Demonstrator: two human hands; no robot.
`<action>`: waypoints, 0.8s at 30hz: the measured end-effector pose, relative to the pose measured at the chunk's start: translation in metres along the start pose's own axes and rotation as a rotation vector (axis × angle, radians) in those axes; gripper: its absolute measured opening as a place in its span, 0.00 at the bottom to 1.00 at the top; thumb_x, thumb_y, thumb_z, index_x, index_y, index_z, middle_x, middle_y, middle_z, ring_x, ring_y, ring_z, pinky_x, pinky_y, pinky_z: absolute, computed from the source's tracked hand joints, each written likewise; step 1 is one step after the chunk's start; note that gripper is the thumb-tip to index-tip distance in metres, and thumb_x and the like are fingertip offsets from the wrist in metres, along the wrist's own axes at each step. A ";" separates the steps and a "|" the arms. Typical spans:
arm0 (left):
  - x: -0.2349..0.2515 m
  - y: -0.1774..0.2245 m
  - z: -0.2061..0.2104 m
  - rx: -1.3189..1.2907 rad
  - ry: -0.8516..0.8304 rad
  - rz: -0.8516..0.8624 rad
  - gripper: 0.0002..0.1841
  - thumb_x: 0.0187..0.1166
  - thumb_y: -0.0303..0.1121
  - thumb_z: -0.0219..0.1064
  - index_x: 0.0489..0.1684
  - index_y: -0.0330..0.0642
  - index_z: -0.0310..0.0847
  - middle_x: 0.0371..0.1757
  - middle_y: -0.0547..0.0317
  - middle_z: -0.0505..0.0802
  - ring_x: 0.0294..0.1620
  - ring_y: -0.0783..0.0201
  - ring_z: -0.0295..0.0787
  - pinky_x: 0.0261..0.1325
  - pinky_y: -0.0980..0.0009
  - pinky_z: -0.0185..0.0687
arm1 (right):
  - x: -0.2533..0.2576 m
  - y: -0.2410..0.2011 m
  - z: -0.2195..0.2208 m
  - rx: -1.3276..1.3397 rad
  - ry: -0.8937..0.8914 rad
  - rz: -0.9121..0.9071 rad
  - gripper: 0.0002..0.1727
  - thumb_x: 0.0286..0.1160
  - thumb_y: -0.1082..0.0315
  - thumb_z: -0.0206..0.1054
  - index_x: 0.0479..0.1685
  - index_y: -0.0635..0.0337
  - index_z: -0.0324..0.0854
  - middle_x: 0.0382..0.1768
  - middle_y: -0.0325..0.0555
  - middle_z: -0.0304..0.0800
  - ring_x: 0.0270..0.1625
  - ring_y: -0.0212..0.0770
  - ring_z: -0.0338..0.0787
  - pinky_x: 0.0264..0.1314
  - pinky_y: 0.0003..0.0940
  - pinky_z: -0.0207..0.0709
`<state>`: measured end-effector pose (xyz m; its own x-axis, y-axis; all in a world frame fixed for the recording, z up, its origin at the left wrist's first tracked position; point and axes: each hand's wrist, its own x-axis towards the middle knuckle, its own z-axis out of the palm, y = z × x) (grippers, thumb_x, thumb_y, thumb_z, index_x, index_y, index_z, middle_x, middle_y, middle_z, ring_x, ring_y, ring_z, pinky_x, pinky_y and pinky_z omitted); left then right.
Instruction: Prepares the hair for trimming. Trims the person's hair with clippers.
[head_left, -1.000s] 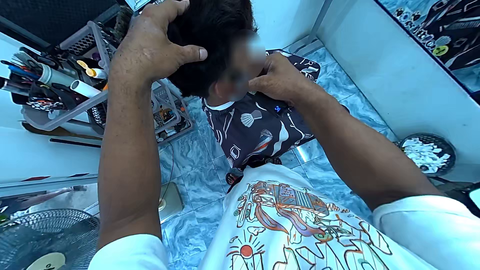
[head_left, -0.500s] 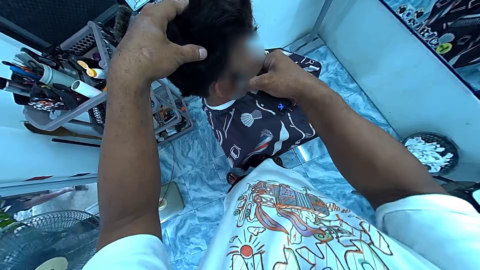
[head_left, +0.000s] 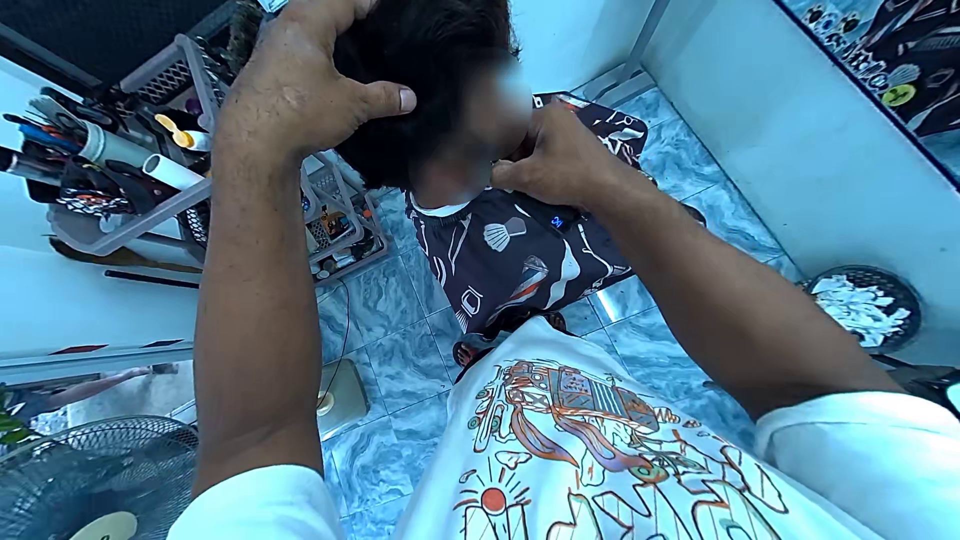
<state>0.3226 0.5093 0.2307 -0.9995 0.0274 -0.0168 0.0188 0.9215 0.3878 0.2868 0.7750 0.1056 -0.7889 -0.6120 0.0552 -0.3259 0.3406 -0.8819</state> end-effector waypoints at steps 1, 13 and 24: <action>0.000 0.000 0.000 -0.002 0.003 -0.005 0.36 0.65 0.58 0.81 0.77 0.64 0.78 0.71 0.65 0.87 0.73 0.71 0.83 0.79 0.57 0.78 | 0.000 0.001 0.002 -0.033 0.011 0.006 0.14 0.65 0.53 0.76 0.32 0.53 0.84 0.25 0.37 0.83 0.26 0.34 0.82 0.31 0.39 0.77; 0.000 0.001 -0.001 -0.005 0.002 -0.016 0.35 0.65 0.58 0.81 0.76 0.64 0.79 0.71 0.66 0.87 0.73 0.72 0.82 0.79 0.58 0.77 | 0.001 0.004 0.009 -0.033 0.065 -0.138 0.17 0.65 0.52 0.76 0.43 0.53 0.87 0.30 0.36 0.88 0.29 0.30 0.85 0.34 0.33 0.82; 0.003 0.000 -0.002 0.007 -0.011 -0.004 0.37 0.65 0.58 0.80 0.79 0.64 0.77 0.73 0.64 0.86 0.74 0.71 0.82 0.80 0.58 0.77 | 0.004 0.002 0.005 -0.042 0.055 -0.069 0.15 0.63 0.52 0.77 0.39 0.52 0.87 0.28 0.35 0.87 0.28 0.30 0.85 0.33 0.35 0.81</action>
<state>0.3197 0.5088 0.2321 -0.9992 0.0278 -0.0282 0.0149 0.9243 0.3813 0.2854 0.7699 0.1019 -0.7906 -0.5956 0.1421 -0.4015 0.3289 -0.8548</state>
